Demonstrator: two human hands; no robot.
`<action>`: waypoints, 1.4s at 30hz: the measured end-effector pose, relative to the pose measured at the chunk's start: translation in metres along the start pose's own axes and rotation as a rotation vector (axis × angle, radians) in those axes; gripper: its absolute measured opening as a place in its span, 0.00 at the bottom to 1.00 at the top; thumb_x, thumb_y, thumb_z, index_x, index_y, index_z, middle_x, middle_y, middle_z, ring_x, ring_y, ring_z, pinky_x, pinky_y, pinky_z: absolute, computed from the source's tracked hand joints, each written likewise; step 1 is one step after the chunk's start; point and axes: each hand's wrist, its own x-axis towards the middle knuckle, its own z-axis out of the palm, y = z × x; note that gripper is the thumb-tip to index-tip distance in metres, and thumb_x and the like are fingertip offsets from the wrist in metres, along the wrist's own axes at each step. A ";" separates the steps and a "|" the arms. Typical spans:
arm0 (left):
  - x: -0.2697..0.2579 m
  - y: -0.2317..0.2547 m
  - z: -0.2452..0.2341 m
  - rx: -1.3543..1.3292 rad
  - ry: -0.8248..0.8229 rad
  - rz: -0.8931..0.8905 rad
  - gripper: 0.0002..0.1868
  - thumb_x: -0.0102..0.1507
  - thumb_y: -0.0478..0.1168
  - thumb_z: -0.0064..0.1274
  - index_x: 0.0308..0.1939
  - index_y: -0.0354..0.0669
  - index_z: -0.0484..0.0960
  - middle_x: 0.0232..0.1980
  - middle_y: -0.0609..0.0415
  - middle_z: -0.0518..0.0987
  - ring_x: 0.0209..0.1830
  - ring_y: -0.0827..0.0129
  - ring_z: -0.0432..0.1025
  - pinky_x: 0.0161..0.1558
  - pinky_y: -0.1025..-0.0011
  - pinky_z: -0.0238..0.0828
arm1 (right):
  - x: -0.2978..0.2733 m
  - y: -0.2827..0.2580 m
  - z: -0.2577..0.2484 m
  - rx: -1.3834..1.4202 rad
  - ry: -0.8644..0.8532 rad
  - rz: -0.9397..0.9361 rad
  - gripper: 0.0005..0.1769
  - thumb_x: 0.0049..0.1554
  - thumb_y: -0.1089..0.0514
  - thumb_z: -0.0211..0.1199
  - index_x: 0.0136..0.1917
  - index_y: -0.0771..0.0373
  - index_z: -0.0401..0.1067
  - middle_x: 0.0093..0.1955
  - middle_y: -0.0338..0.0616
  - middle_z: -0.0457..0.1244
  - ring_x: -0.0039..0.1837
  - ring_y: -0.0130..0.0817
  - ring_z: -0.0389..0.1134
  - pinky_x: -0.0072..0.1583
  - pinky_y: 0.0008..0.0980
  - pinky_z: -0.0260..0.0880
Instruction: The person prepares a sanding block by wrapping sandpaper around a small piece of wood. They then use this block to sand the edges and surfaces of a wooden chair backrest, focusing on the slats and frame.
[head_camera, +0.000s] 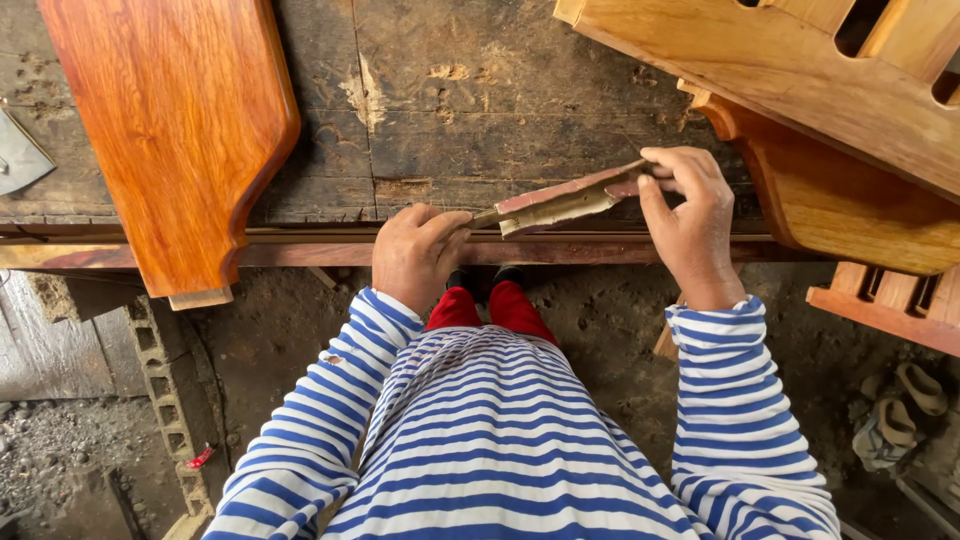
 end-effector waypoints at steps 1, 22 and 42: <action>-0.001 -0.001 0.001 0.000 -0.004 0.000 0.11 0.63 0.47 0.60 0.50 0.63 0.84 0.37 0.59 0.75 0.37 0.59 0.75 0.41 0.62 0.76 | 0.002 0.000 0.002 0.001 0.000 0.004 0.14 0.62 0.73 0.62 0.61 0.72 0.73 0.55 0.56 0.61 0.56 0.51 0.69 0.54 0.44 0.77; 0.001 0.007 0.040 0.008 0.074 0.048 0.09 0.63 0.47 0.59 0.47 0.63 0.83 0.37 0.60 0.75 0.37 0.60 0.75 0.38 0.62 0.75 | -0.009 -0.002 0.010 -0.153 0.094 -0.186 0.04 0.65 0.62 0.70 0.50 0.66 0.78 0.47 0.49 0.63 0.54 0.47 0.66 0.59 0.44 0.70; 0.005 0.019 0.025 -0.059 -0.072 0.089 0.09 0.61 0.43 0.59 0.45 0.58 0.83 0.35 0.59 0.74 0.35 0.59 0.74 0.38 0.63 0.75 | -0.018 -0.006 0.047 -0.349 -0.115 -0.271 0.11 0.56 0.58 0.74 0.51 0.51 0.74 0.56 0.38 0.59 0.66 0.46 0.62 0.68 0.49 0.63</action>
